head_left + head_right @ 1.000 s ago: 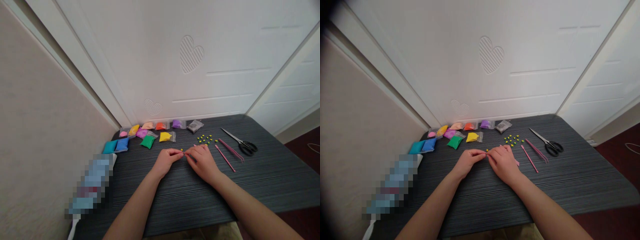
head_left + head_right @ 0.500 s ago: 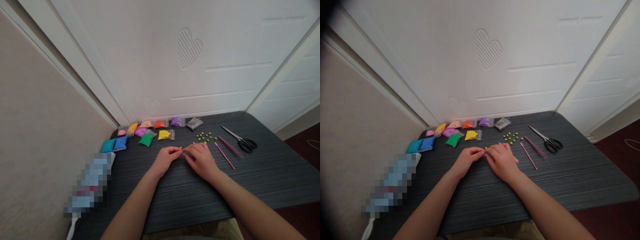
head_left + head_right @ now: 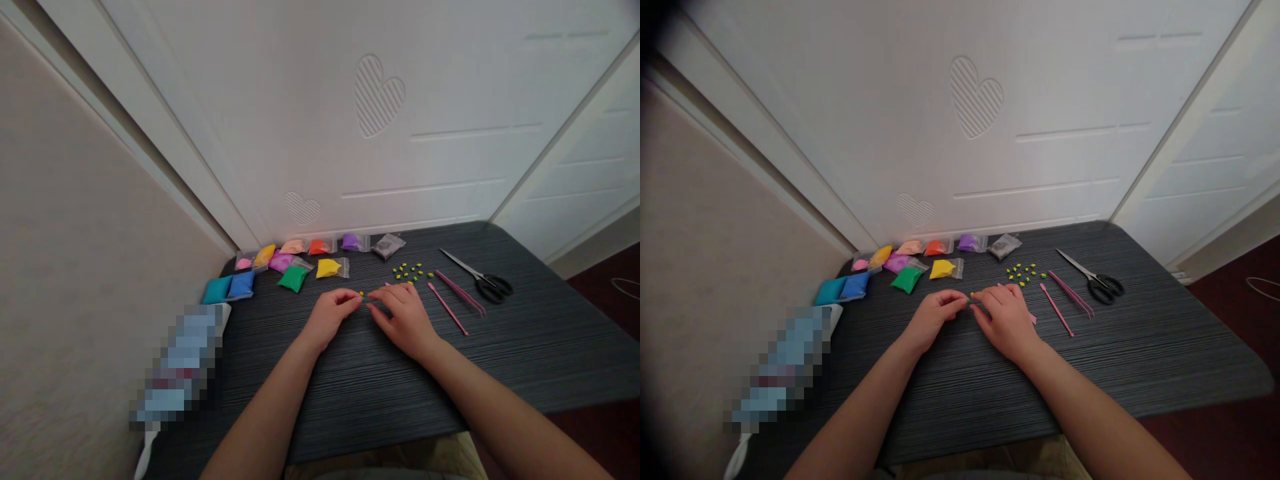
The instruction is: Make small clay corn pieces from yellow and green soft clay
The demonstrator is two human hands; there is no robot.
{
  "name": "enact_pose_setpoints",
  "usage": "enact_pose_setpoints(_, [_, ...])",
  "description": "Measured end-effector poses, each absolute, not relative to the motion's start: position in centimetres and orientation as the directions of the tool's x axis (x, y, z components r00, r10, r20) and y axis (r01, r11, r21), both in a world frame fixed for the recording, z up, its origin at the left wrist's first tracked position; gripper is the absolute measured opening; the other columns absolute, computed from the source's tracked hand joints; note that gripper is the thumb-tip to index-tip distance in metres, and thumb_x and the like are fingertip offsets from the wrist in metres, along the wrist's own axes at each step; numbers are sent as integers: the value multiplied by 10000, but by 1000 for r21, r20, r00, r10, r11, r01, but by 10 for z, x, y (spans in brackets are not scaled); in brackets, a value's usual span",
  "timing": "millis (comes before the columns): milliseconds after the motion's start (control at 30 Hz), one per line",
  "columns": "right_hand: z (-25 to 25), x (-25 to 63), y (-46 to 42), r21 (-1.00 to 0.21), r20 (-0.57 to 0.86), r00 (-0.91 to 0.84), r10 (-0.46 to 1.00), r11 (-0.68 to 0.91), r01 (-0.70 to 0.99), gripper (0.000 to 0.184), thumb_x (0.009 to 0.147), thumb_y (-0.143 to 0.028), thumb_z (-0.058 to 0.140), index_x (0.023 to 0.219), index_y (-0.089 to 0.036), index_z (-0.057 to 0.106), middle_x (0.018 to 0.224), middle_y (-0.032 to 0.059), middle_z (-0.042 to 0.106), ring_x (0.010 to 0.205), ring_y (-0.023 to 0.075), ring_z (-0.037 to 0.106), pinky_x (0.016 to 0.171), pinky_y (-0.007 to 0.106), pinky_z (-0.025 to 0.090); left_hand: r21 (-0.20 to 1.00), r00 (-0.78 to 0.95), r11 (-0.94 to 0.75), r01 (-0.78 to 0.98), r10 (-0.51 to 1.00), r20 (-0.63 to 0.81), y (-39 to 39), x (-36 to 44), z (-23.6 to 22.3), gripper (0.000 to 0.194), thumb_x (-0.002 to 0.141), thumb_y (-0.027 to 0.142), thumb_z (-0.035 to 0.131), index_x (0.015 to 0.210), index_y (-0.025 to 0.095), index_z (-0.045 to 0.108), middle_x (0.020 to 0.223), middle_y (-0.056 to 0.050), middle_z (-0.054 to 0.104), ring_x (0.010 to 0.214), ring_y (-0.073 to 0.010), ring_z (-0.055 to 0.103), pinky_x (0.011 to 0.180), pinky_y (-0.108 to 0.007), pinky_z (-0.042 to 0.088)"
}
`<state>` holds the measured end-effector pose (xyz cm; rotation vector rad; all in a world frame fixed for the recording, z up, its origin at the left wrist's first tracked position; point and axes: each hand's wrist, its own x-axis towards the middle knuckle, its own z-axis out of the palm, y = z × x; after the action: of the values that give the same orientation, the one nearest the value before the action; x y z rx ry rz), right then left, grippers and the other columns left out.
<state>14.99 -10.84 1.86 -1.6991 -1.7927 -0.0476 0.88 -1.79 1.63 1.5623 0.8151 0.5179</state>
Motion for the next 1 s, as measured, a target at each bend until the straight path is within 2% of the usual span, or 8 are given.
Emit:
enact_pose_setpoints(100, [18, 150, -109, -395, 463, 43, 885, 163, 904, 204, 819, -280, 453, 981, -217, 559, 946, 31, 618, 925, 167, 513, 853, 341, 305, 981, 670, -18, 191, 733, -117, -18, 9, 16, 244, 704, 362, 563, 780, 138, 624, 676, 3, 569, 593, -95, 451, 540, -207, 334])
enact_pose_setpoints(333, [18, 150, -108, -365, 452, 17, 892, 168, 916, 165, 823, -243, 442, 904, -231, 585, 906, 14, 627, 880, 141, 532, 863, 333, 298, 979, 668, -34, 200, 736, -111, -21, 9, 19, 237, 692, 371, 568, 727, 146, 631, 669, 2, 584, 598, -106, 467, 559, -220, 340])
enact_pose_setpoints(500, [18, 151, -109, -371, 464, 41, 885, 153, 916, 152, 817, -255, 453, 894, -223, 581, 907, 10, 626, 895, 137, 530, 868, 317, 297, 982, 657, 40, 182, 738, -152, -17, 8, 16, 267, 671, 393, 597, 760, 142, 623, 660, 6, 558, 542, -76, 409, 501, -199, 304])
enact_pose_setpoints(733, [10, 156, -109, -328, 310, 44, 950, 63, 943, 152, 814, -267, 455, 849, -234, 599, 862, 26, 628, 1002, 202, 487, 837, 351, 278, 987, 616, 150, 56, 773, -153, -11, 6, 9, 304, 705, 420, 559, 681, 118, 574, 620, 6, 506, 505, -51, 369, 450, -181, 253])
enact_pose_setpoints(867, [6, 157, -108, -317, 293, 61, 954, 37, 948, 166, 817, -264, 450, 860, -232, 607, 855, 43, 622, 1005, 212, 481, 814, 354, 282, 986, 622, 165, 24, 770, -144, -10, 6, 9, 266, 674, 380, 606, 733, 123, 578, 633, 11, 515, 506, -49, 378, 452, -180, 269])
enact_pose_setpoints(1000, [6, 158, -108, -316, 289, 79, 954, 18, 949, 182, 821, -267, 440, 903, -241, 600, 880, 43, 617, 1035, 214, 463, 820, 357, 279, 981, 632, 193, 8, 759, -154, -10, 6, 7, 261, 664, 325, 631, 830, 125, 608, 726, -22, 603, 535, -55, 426, 511, -196, 328])
